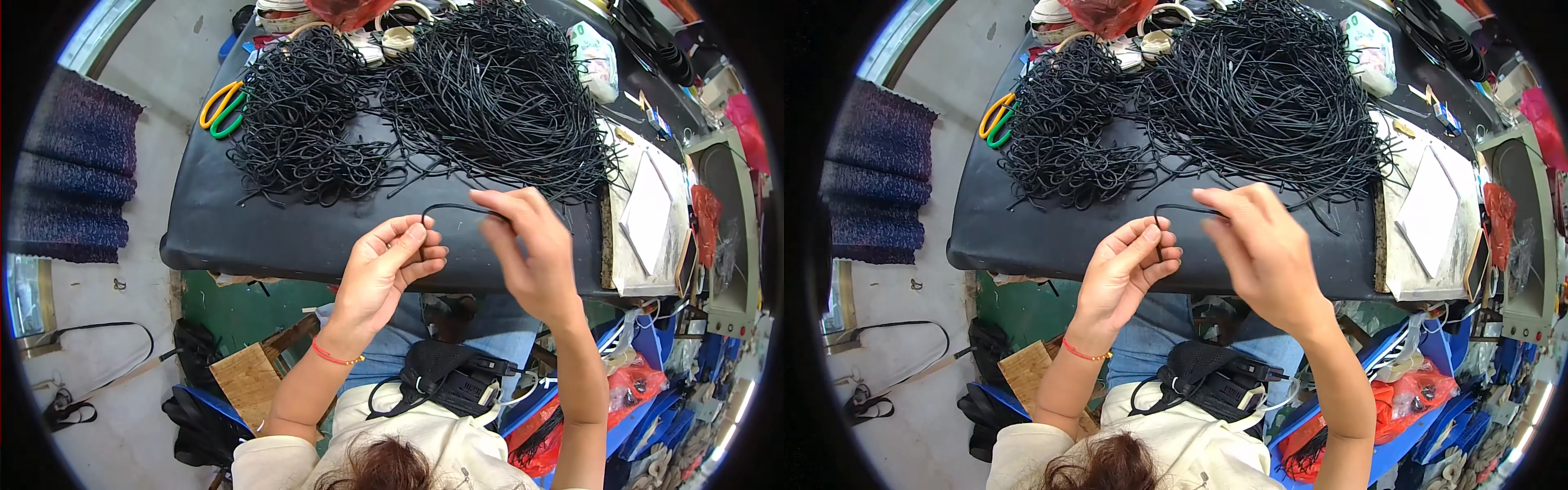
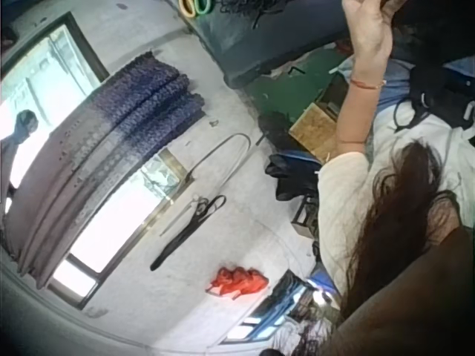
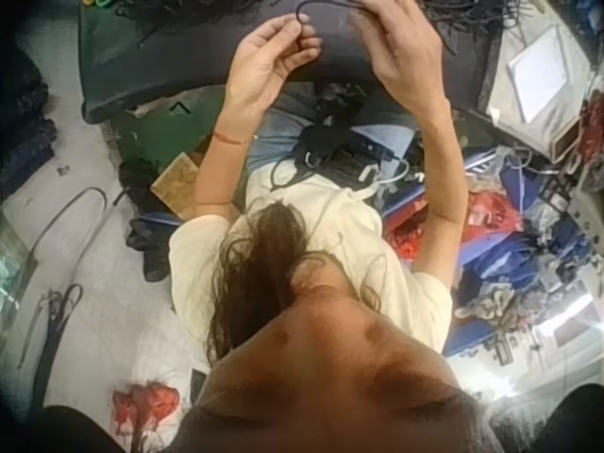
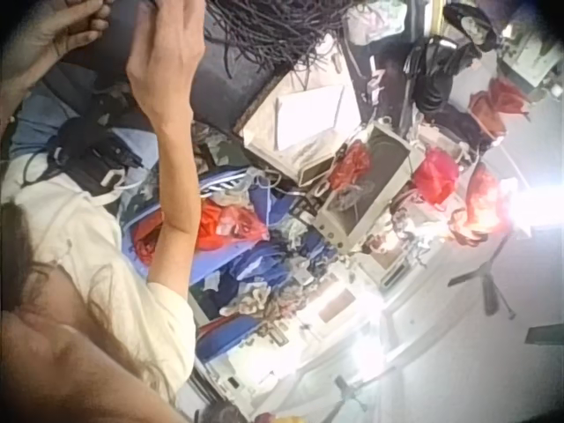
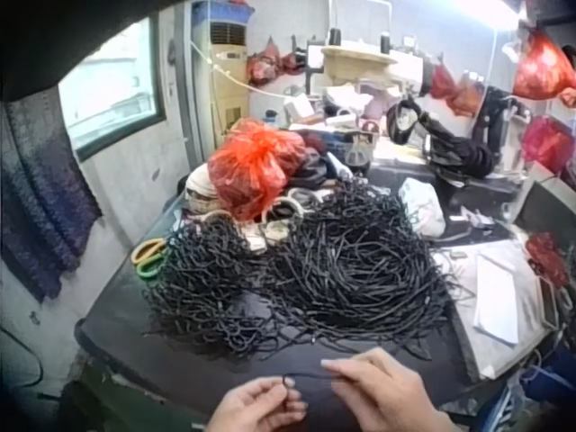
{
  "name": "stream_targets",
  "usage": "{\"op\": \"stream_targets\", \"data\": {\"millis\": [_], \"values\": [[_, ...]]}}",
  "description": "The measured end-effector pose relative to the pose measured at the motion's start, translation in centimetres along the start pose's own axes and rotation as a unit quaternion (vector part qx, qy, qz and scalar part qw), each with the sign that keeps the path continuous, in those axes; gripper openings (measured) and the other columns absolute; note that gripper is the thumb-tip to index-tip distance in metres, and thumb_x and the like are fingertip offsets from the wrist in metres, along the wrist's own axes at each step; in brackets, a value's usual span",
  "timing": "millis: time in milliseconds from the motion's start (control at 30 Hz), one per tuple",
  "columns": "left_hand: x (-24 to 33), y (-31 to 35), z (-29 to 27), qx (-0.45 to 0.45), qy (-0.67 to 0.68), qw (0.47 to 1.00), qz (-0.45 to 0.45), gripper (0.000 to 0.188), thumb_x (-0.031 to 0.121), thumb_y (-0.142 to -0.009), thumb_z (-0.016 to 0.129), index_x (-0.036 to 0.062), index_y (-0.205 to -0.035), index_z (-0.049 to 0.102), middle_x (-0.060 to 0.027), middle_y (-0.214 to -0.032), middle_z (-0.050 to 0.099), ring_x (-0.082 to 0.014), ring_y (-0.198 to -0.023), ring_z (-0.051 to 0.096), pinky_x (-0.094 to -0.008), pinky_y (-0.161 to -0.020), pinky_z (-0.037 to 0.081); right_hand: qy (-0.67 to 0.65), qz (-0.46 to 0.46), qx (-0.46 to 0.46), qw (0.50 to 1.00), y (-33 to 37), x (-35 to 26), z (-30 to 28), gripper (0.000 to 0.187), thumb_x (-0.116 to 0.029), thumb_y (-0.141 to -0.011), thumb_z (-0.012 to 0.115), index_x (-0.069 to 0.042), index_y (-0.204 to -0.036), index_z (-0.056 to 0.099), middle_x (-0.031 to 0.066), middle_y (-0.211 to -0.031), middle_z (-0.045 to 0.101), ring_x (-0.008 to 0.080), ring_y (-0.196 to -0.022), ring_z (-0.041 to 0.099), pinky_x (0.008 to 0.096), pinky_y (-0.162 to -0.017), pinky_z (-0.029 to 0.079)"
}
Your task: The person repeatedly picks up short black cables from a pile on a table and ties them into small loops by hand. The person handles the cables one at a time, forming a loop and securing it before placing the finished item back onto the pile.
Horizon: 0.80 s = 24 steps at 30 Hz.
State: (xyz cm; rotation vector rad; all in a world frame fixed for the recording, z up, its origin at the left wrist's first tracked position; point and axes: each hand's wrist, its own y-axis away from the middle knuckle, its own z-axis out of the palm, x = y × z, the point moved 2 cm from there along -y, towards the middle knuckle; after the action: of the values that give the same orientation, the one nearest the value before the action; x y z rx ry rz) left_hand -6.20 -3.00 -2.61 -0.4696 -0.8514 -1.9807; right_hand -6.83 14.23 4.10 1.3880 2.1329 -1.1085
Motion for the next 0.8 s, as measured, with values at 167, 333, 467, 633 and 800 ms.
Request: {"op": "stream_targets", "data": {"millis": [167,333,467,633,800], "values": [[0.0,0.2,0.3,0.000,-0.018,1.000,0.016,0.016,0.013,-0.090,0.052,0.0019,-0.101,0.056,-0.0080,-0.090,0.062,-0.0159,-0.082,0.063,-0.0263,-0.073,0.054,-0.212,0.164,0.162,0.950,0.5,0.0,-0.2,0.011,0.003,-0.079,0.061,0.000,-0.089,0.062,0.0060,-0.083,0.061,0.0113,-0.066,0.056,0.0229,-0.060,0.046],[-0.8,-0.2,1.8,-0.016,-0.029,0.997,0.064,0.017,0.012,-0.089,0.054,-0.0012,-0.099,0.059,-0.0097,-0.091,0.063,-0.0157,-0.083,0.063,-0.0266,-0.074,0.055,-0.071,0.050,0.065,0.994,0.7,-0.7,2.5,0.012,0.004,-0.077,0.060,-0.001,-0.088,0.061,0.0089,-0.080,0.058,0.0185,-0.065,0.057,0.0267,-0.059,0.046],[-1.2,-0.2,1.7,-0.004,-0.073,0.992,0.101,0.015,0.011,-0.089,0.054,-0.0005,-0.098,0.059,-0.0082,-0.089,0.063,-0.0139,-0.082,0.062,-0.0276,-0.074,0.055,-0.030,0.026,0.025,0.999,1.3,-0.5,2.7,0.014,0.005,-0.077,0.058,-0.001,-0.089,0.061,0.0109,-0.084,0.058,0.0205,-0.067,0.059,0.0283,-0.058,0.047],[-1.3,-0.3,1.5,0.005,-0.150,0.975,0.164,0.012,0.009,-0.089,0.054,0.0004,-0.094,0.060,-0.0044,-0.086,0.061,-0.0102,-0.078,0.058,-0.0246,-0.074,0.051,-0.112,0.095,0.048,0.988,1.6,-0.8,3.3,0.016,0.005,-0.076,0.060,-0.001,-0.091,0.061,0.0109,-0.081,0.059,0.0219,-0.067,0.061,0.0292,-0.057,0.048],[-0.4,-0.6,1.6,0.064,-0.056,0.986,0.146,0.008,0.009,-0.089,0.051,0.0029,-0.091,0.055,-0.0039,-0.086,0.059,-0.0090,-0.074,0.055,-0.0257,-0.078,0.048,-0.026,0.060,0.012,0.998,2.6,-0.5,2.3,0.017,0.003,-0.074,0.063,-0.001,-0.090,0.061,0.0108,-0.079,0.059,0.0222,-0.064,0.060,0.0293,-0.056,0.047]]}}
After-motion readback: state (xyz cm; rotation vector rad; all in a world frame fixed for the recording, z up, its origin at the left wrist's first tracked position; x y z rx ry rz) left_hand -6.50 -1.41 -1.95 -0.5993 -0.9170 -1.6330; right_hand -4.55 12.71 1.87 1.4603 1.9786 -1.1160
